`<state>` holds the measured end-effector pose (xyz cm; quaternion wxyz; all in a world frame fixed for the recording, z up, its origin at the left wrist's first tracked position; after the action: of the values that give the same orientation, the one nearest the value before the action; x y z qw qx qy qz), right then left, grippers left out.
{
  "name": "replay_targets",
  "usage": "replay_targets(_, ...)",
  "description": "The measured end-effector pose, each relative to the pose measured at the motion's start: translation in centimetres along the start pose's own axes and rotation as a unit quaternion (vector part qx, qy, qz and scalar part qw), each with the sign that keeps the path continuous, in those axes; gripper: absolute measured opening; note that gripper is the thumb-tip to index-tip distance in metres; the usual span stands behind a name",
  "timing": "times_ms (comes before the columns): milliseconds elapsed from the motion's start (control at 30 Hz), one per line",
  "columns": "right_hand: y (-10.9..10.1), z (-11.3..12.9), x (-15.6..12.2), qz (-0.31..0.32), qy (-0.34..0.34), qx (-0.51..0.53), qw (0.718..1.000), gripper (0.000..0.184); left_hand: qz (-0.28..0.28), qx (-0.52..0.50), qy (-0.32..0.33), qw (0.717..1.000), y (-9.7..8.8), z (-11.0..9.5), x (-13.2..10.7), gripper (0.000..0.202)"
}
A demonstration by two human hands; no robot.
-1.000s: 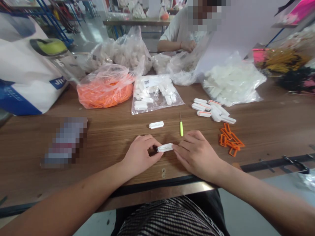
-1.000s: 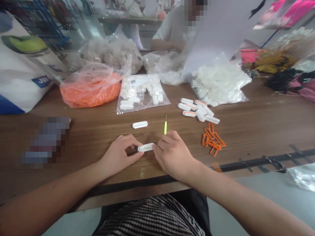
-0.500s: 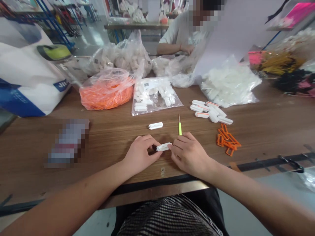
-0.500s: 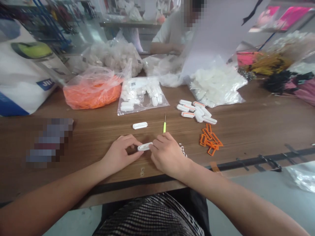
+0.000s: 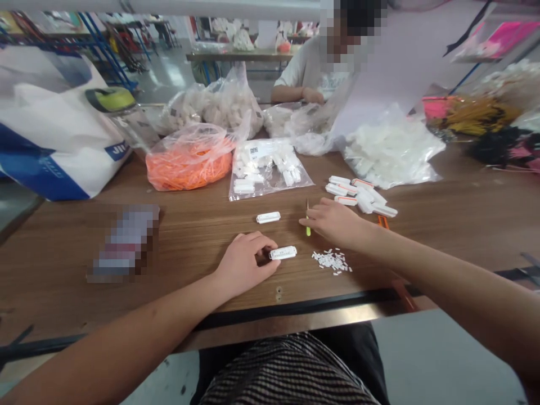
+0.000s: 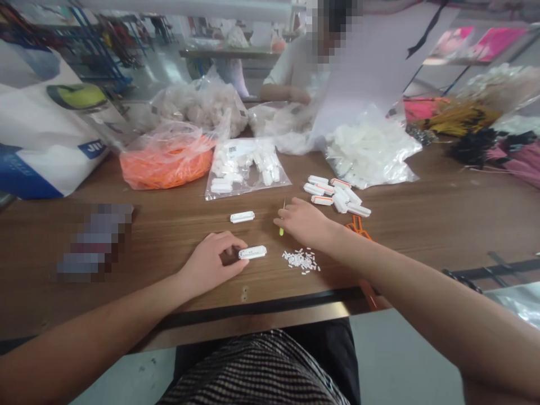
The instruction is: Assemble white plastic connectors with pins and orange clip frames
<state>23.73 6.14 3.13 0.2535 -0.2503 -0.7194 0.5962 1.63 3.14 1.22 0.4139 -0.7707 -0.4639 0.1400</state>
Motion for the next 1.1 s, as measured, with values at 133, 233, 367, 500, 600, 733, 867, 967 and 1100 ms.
replay_targets(133, -0.3, 0.4, 0.9, 0.025, -0.036, 0.013, 0.999, 0.021, -0.001, 0.014, -0.006, 1.000, 0.3, 0.1, -0.1, 0.034)
replay_targets(233, -1.2, -0.3, 0.6, -0.057, 0.120, 0.133, 0.982, 0.011, -0.001, 0.016, 0.009, 1.000, 0.5, 0.3, -0.1, 0.024)
replay_targets(367, -1.8, -0.5, -0.9, -0.277, 0.365, 0.426, 0.780, 0.014, -0.018, 0.002, 0.027, 0.999, 0.5, 0.5, -0.1, 0.016)
replay_targets(500, -0.6, 1.6, -1.0, -0.301, 0.396, 0.633, 0.593, 0.023, -0.032, -0.015, 0.044, 0.998, 0.7, 0.8, -0.3, 0.020)
replay_targets(600, 0.1, 2.7, -0.8, -0.295, 0.393, 0.664, 0.563, 0.024, -0.037, -0.014, 0.047, 0.998, 0.8, 0.8, -0.3, 0.020)
replay_targets(733, 0.2, 3.4, -1.0, -0.341, 0.391, 0.657, 0.547, 0.026, -0.039, -0.014, 0.048, 0.998, 0.7, 0.6, -0.3, 0.018)
replay_targets(867, -0.1, 4.3, -0.9, -0.296, 0.385, 0.633, 0.603, 0.016, -0.038, -0.011, 0.041, 0.998, 0.7, 0.4, -0.3, 0.017)
replay_targets(967, -0.3, 4.8, -0.9, -0.240, 0.383, 0.633, 0.629, 0.023, -0.036, -0.011, 0.032, 0.999, 0.7, 0.4, -0.2, 0.017)
replay_targets(1100, -0.1, 4.9, -0.9, -0.222, 0.396, 0.653, 0.606, 0.032, -0.037, -0.007, 0.028, 0.999, 0.6, 0.5, -0.2, 0.017)
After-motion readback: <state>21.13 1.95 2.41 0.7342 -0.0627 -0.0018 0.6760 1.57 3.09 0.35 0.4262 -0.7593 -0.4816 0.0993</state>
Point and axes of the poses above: each hand's wrist, its own x-axis towards the middle knuckle, its own y-axis out of the palm, z = x × y, the point moved 3 cm from there along x, towards the middle knuckle, and after that the axes turned 4 degrees about -z, right-handed, at the moved point
